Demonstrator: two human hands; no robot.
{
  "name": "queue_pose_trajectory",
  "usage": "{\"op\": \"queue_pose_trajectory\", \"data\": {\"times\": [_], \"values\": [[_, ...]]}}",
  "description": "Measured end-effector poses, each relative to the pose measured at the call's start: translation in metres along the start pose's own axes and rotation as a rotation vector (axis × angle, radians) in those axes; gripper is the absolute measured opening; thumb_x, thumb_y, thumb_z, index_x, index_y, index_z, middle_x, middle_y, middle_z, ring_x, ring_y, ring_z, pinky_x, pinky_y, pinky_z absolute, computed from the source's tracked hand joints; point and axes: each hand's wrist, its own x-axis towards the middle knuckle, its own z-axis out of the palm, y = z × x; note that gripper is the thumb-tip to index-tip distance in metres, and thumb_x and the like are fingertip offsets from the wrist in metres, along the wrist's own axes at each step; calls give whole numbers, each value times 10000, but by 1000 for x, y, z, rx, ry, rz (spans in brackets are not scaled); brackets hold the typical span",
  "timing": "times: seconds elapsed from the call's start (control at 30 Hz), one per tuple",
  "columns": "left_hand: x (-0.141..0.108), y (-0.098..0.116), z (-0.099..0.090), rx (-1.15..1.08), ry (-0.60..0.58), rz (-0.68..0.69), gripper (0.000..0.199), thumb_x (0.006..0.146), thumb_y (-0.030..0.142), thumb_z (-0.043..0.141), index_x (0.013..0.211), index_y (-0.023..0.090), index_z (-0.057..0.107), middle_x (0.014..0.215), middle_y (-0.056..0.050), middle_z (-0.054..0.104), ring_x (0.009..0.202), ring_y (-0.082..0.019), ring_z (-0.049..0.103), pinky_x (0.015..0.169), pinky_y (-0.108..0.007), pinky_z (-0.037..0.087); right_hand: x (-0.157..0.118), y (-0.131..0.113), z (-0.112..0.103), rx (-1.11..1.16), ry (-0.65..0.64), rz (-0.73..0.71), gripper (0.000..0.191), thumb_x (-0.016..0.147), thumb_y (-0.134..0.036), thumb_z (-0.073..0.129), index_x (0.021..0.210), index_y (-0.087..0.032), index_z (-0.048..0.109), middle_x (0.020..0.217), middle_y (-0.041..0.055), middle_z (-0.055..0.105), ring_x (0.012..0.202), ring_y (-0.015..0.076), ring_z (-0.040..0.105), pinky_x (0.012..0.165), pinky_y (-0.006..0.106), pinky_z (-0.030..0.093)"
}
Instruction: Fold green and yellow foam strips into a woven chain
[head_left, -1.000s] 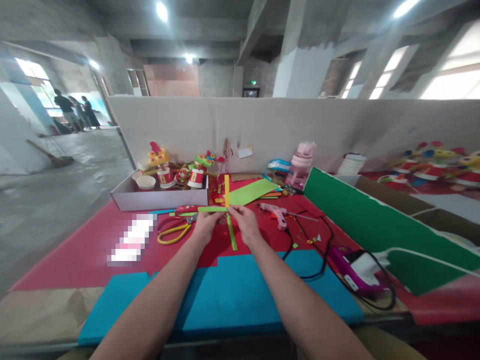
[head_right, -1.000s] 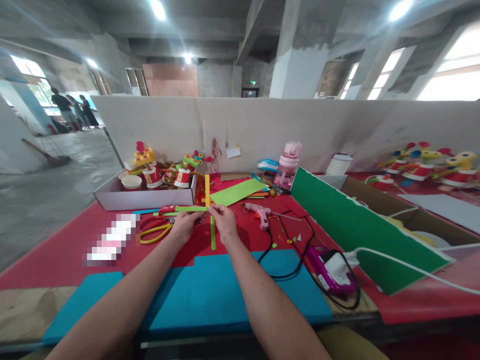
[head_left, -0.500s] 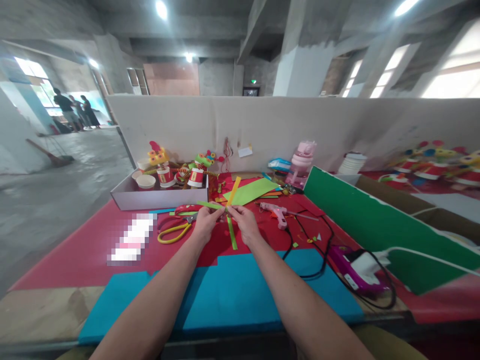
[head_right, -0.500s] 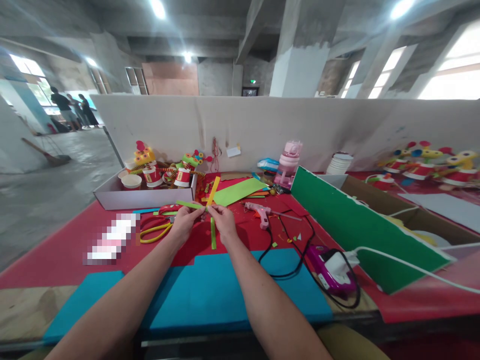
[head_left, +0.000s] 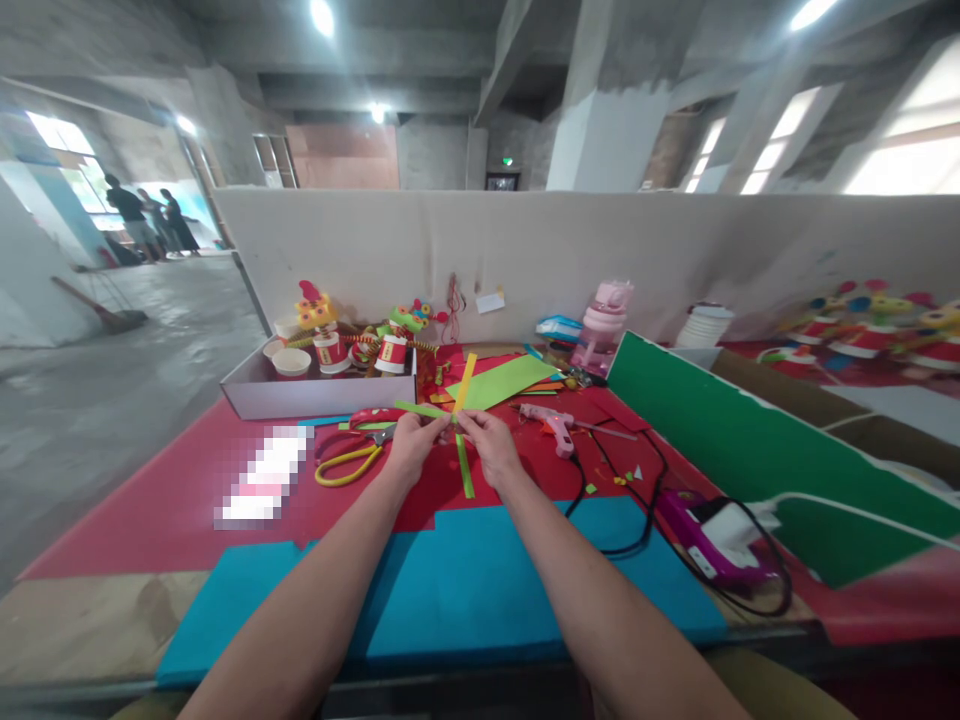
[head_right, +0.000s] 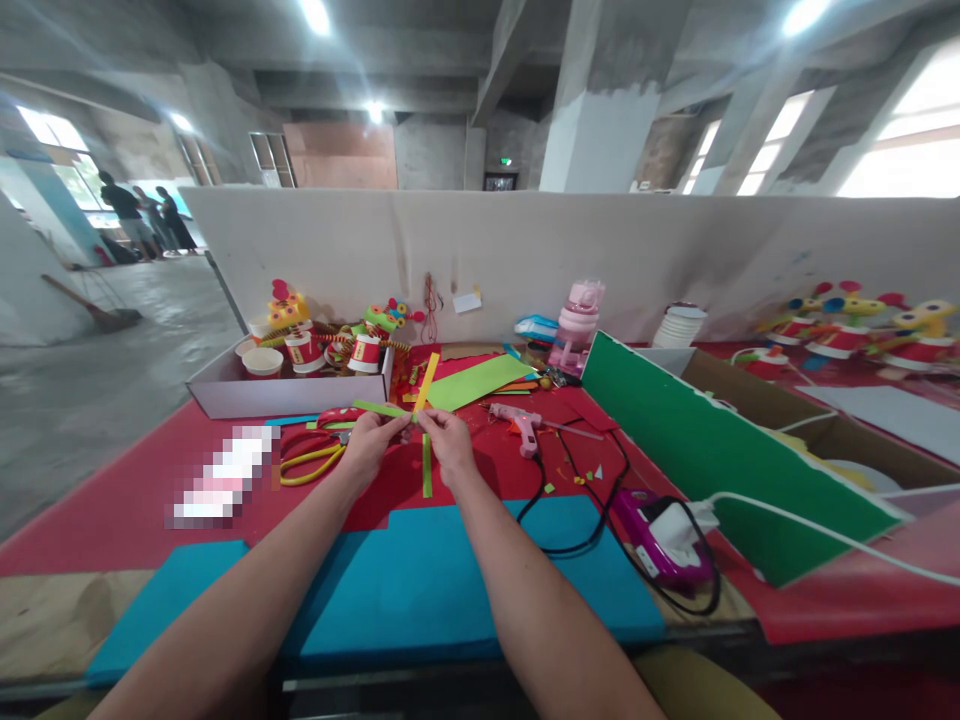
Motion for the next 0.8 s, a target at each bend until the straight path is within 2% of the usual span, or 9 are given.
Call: {"op": "queue_pose_trajectory", "data": {"times": [0.2, 0.47, 0.8], "values": [[0, 1, -2, -3, 1, 2, 301, 590, 379, 795, 619, 122, 642, 553, -31, 608, 502, -111, 526, 520, -242, 423, 1, 1, -1, -40, -28, -61, 300, 602, -421, 768, 764, -175, 716, 747, 24, 705, 756, 179, 620, 770, 306, 466], [-1, -1, 0, -4, -17, -12, 326, 592, 384, 785, 638, 139, 577, 520, 2, 579, 489, -104, 529, 513, -234, 422, -2, -3, 2, -52, -4, -141, 243, 610, -368, 750, 733, -184, 652, 730, 9, 681, 724, 167, 607, 724, 290, 470], [3, -2, -3, 93, -24, 67, 292, 619, 357, 753, 591, 151, 548, 511, 5, 569, 488, -106, 522, 534, -246, 414, -2, -3, 4, -66, -20, -135, 239, 589, -309, 742, 744, -187, 607, 737, 2, 662, 725, 155, 611, 711, 280, 470]]}}
